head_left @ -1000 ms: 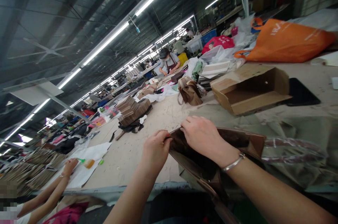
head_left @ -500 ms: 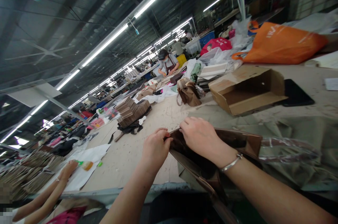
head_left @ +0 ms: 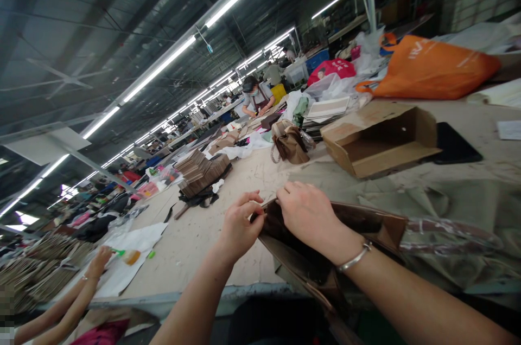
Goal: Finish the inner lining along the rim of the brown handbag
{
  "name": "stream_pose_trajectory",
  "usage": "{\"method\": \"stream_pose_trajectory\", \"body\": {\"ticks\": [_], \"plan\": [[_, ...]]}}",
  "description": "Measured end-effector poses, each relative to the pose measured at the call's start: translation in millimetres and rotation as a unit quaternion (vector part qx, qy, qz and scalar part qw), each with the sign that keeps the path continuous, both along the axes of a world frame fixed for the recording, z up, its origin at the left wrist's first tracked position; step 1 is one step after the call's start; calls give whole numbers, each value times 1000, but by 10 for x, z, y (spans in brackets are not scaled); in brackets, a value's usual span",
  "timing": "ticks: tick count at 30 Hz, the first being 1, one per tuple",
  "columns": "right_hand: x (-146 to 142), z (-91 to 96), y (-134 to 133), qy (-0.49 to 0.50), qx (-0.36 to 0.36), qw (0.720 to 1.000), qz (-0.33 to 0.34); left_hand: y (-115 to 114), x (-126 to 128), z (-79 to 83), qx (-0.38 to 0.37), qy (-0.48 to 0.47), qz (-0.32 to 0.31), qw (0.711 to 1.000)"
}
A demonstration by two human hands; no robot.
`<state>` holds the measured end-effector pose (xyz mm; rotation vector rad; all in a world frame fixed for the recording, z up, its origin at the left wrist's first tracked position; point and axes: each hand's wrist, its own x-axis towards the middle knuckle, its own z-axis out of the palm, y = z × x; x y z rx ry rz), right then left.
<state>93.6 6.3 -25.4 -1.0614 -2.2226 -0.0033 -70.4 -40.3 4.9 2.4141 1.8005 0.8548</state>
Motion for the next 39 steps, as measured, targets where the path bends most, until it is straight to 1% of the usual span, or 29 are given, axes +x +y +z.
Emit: {"method": "stream_pose_trajectory", "body": {"ticks": [3,7,12,18,23,26,28,33,39], "plan": [[3,-1,1,1,-3,1000,0,-4,-27,-8,-9,-13,-22,1000],[7,3,4,-3,-6,1000,-3,-29,-14,-25,-4,-35,-12,999],[11,10,0,-8,-11,1000,-8,-43,-12,-60,28,-35,9,999],[30,15,6,1,-6,1000,2,-18,-55,-118,66,-40,0,997],[30,-2,13,4,0,1000,9,-6,-50,-147,61,-54,25,996],[32,-14,30,10,5,1000,10,2,-46,-154,45,-63,42,996],[41,-12,50,7,7,1000,26,4,-48,-154,36,-67,46,996],[67,23,77,20,38,992,121,-8,-60,-149,28,-77,59,995],[12,9,78,-4,41,992,118,-18,-60,-147,7,-95,56,994]]}}
